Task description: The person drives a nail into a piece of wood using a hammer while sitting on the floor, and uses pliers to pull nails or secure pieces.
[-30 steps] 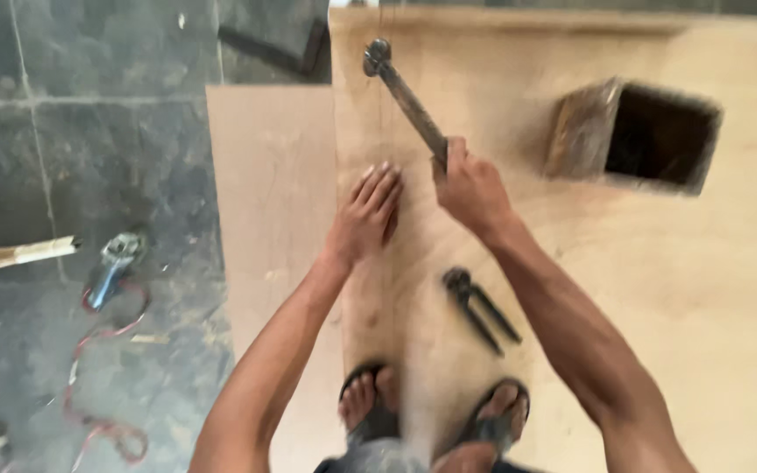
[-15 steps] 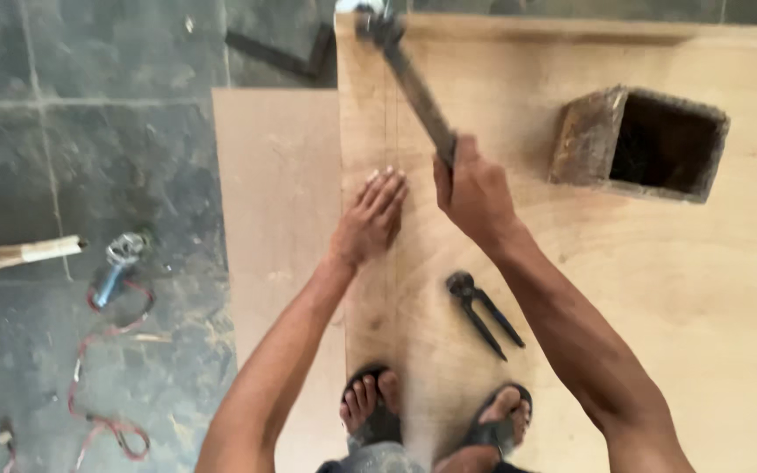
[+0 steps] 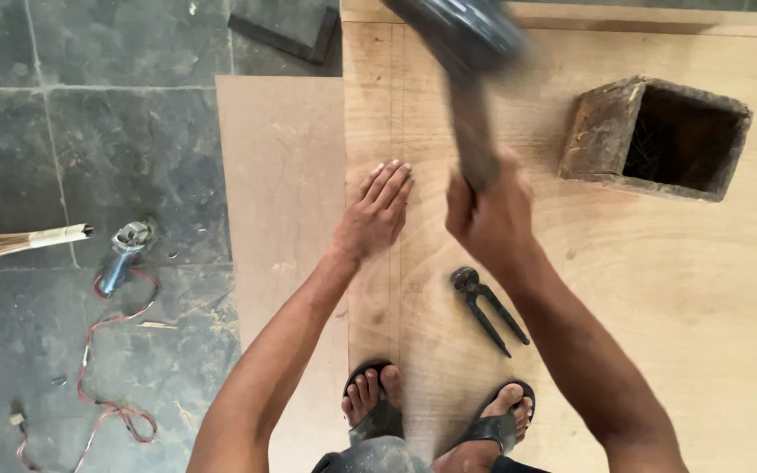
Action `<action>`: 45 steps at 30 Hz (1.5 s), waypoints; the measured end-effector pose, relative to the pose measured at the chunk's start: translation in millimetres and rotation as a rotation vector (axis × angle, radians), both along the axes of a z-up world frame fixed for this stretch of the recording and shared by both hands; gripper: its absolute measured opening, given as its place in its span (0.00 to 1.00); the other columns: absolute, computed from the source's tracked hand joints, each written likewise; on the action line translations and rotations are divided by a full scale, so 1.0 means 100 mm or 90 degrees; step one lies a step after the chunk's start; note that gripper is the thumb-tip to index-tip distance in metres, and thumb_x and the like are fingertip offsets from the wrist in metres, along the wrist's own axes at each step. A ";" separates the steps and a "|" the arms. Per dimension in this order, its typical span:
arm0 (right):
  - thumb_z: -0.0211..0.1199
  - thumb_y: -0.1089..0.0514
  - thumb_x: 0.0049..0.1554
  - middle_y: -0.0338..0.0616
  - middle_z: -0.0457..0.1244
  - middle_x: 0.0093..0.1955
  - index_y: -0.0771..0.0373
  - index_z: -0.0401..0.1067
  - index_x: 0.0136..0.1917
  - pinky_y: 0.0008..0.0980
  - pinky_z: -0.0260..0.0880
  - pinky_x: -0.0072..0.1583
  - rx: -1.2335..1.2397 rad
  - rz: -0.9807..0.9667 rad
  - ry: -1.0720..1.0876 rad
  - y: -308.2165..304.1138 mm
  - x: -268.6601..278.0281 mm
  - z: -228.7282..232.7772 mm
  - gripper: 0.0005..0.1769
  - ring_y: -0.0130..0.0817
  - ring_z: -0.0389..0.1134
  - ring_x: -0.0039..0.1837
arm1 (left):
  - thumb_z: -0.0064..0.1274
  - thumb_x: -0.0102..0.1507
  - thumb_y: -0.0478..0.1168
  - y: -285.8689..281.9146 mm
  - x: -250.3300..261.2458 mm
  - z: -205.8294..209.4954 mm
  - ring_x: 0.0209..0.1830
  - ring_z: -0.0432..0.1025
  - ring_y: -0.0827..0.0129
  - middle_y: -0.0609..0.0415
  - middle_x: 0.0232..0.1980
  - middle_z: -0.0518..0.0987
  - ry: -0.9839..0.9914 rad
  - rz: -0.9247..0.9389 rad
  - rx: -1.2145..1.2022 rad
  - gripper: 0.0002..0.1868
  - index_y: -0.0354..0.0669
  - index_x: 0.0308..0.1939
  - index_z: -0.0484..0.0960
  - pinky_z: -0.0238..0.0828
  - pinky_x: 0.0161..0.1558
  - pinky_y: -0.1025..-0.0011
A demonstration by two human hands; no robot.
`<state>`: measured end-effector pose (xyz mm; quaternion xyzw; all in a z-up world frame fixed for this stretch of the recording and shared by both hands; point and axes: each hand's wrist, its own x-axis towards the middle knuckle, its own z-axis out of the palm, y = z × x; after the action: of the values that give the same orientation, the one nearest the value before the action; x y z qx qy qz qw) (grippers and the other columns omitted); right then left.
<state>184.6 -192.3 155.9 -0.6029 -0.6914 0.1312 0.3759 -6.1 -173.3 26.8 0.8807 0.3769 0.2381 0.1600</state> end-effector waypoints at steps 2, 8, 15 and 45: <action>0.58 0.59 0.68 0.58 0.65 0.33 0.76 0.58 0.59 0.47 0.70 0.36 -0.009 -0.009 -0.008 -0.06 0.06 -0.09 0.18 0.53 0.71 0.33 | 0.48 0.69 0.37 0.00 -0.01 0.00 0.78 0.60 0.54 0.44 0.74 0.69 0.005 -0.004 0.002 0.22 0.32 0.66 0.74 0.52 0.78 0.55; 0.61 0.58 0.67 0.59 0.64 0.33 0.72 0.61 0.56 0.50 0.69 0.37 -0.172 0.041 -0.166 0.37 0.09 -0.29 0.15 0.59 0.69 0.34 | 0.48 0.69 0.37 0.02 -0.01 -0.02 0.78 0.59 0.55 0.45 0.75 0.68 0.022 -0.014 0.007 0.24 0.33 0.68 0.74 0.52 0.79 0.56; 0.59 0.60 0.66 0.59 0.64 0.33 0.76 0.58 0.58 0.47 0.67 0.35 -0.049 0.000 -0.036 0.02 0.12 -0.19 0.17 0.56 0.69 0.33 | 0.49 0.68 0.37 -0.02 -0.01 0.00 0.78 0.59 0.54 0.44 0.75 0.67 0.018 -0.006 -0.012 0.24 0.33 0.68 0.73 0.51 0.78 0.56; 0.61 0.60 0.68 0.57 0.63 0.32 0.71 0.62 0.57 0.48 0.66 0.36 -0.173 0.042 -0.187 0.48 0.11 -0.45 0.13 0.56 0.68 0.34 | 0.49 0.63 0.37 0.01 -0.03 -0.01 0.79 0.57 0.54 0.44 0.76 0.66 0.000 -0.017 -0.009 0.28 0.34 0.69 0.73 0.49 0.78 0.56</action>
<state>195.2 -144.4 111.3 -0.6378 -0.7340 0.1458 0.1820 -9.2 -172.3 26.1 0.8845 0.3666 0.2333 0.1697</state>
